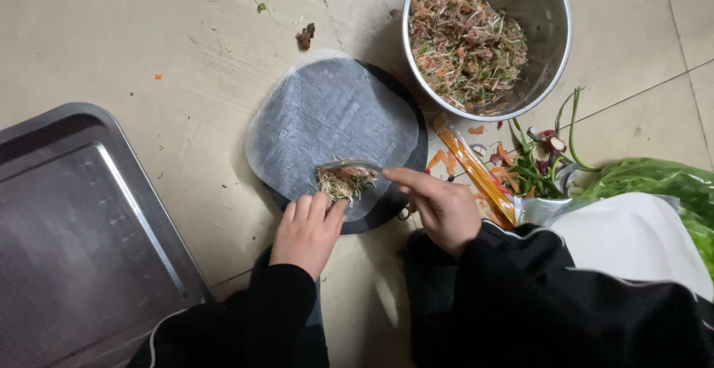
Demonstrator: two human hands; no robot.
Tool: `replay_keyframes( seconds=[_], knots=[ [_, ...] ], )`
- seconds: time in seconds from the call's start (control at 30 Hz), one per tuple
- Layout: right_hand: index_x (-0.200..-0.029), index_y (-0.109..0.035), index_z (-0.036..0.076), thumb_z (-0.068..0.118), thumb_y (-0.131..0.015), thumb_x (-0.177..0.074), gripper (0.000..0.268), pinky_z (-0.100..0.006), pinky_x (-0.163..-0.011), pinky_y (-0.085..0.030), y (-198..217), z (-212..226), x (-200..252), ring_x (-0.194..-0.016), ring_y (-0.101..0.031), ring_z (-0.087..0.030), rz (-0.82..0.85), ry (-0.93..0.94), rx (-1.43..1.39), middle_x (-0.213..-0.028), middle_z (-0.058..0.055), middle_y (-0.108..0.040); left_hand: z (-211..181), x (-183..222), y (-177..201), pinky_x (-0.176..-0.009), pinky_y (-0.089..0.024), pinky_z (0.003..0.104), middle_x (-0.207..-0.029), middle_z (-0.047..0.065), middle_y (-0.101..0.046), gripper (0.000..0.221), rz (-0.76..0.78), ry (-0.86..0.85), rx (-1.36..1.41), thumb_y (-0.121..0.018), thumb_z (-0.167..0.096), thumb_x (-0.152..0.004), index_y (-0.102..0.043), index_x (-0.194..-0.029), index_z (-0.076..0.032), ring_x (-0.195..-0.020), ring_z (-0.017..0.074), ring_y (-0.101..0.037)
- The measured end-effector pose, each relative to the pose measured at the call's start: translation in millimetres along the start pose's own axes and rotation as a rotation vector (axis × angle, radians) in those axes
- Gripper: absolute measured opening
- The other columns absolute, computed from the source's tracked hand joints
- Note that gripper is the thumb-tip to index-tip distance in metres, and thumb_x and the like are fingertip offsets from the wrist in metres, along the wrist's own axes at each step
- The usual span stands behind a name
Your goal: The person is preparing spring rolls by placing a mixture of ingredients onto rice paper and rolling them up tightly.
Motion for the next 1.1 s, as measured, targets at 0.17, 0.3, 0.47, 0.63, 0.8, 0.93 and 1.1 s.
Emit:
replay_keyframes(
  seconds=[0.17,0.3,0.47,0.63,0.8,0.93,1.1],
  knots=[
    [-0.121,-0.080,0.020,0.013,-0.061,-0.102,0.027,-0.040,-0.054,-0.061,-6.8,-4.7,-1.9,-0.055,-0.075,-0.028,0.098,0.025,0.028,-0.106,-0.006,-0.085,1.4,-2.9,7.6,-0.075,-0.045,0.040,-0.091,0.005,-0.045,0.023,0.012,0.020,-0.005,-0.071,-0.028,-0.096,-0.068,-0.114,-0.014,-0.082,0.0272,-0.050],
    [-0.127,-0.078,0.029,0.019,-0.059,-0.104,0.032,-0.039,-0.060,-0.061,5.0,-18.1,6.8,-0.054,-0.073,-0.028,0.052,-0.145,0.052,-0.084,-0.003,-0.081,5.7,5.0,0.2,-0.080,-0.047,0.040,-0.099,0.006,-0.052,0.029,0.054,0.058,-0.010,-0.067,-0.033,-0.097,-0.067,-0.120,-0.015,-0.087,0.0272,-0.053],
    [-0.124,-0.080,0.032,0.017,-0.062,-0.102,0.033,-0.028,-0.062,-0.059,31.8,-7.7,-1.1,-0.048,-0.069,-0.018,-0.102,-0.114,-0.014,-0.057,0.002,-0.073,0.5,6.1,3.9,-0.081,-0.048,0.043,-0.103,0.009,-0.055,0.028,0.058,0.047,0.019,-0.064,-0.034,-0.100,-0.066,-0.121,-0.015,-0.089,0.0302,-0.056],
    [-0.130,-0.063,-0.012,0.000,-0.051,-0.112,0.025,-0.028,-0.057,-0.057,111.6,10.7,-60.1,-0.064,-0.063,-0.017,-0.399,0.026,0.102,-0.119,-0.019,-0.075,7.3,0.2,13.5,-0.102,-0.048,0.049,-0.142,0.018,-0.050,0.058,0.220,0.332,0.100,-0.075,-0.040,-0.086,-0.055,-0.131,-0.010,-0.124,0.0369,-0.053],
    [-0.127,-0.073,-0.002,0.002,-0.062,-0.107,0.023,-0.030,-0.053,-0.054,125.0,-25.2,-111.9,-0.062,-0.070,-0.017,-0.395,0.071,0.423,-0.106,-0.011,-0.082,5.3,-7.0,20.5,-0.106,-0.045,0.048,-0.146,0.017,-0.052,0.078,0.190,0.402,0.204,-0.079,-0.031,-0.078,-0.050,-0.146,-0.007,-0.124,0.0371,-0.055],
    [-0.130,-0.077,0.015,0.016,-0.065,-0.106,0.026,-0.038,-0.047,-0.052,97.1,-54.5,-138.6,-0.051,-0.067,-0.023,-0.353,0.179,0.702,-0.087,-0.007,-0.081,1.9,-4.7,13.1,-0.107,-0.046,0.046,-0.148,0.015,-0.053,0.077,0.207,0.392,0.279,-0.078,-0.020,-0.078,-0.049,-0.148,-0.006,-0.128,0.0347,-0.056],
    [-0.121,-0.078,0.008,0.018,-0.060,-0.105,0.026,-0.039,-0.048,-0.049,92.5,-42.6,-127.8,-0.049,-0.064,-0.026,-0.228,-0.043,0.567,-0.078,-0.009,-0.078,5.0,-0.4,12.1,-0.108,-0.046,0.048,-0.152,0.020,-0.047,0.081,0.199,0.377,0.237,-0.077,-0.018,-0.076,-0.047,-0.150,-0.006,-0.128,0.0374,-0.054]
  ],
)
Point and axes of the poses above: each hand's wrist, its own x-axis away from the middle knuckle, its own y-axis out of the back of the hand, z = x × y, the point moved 5 cm from there along -x, towards the middle knuckle
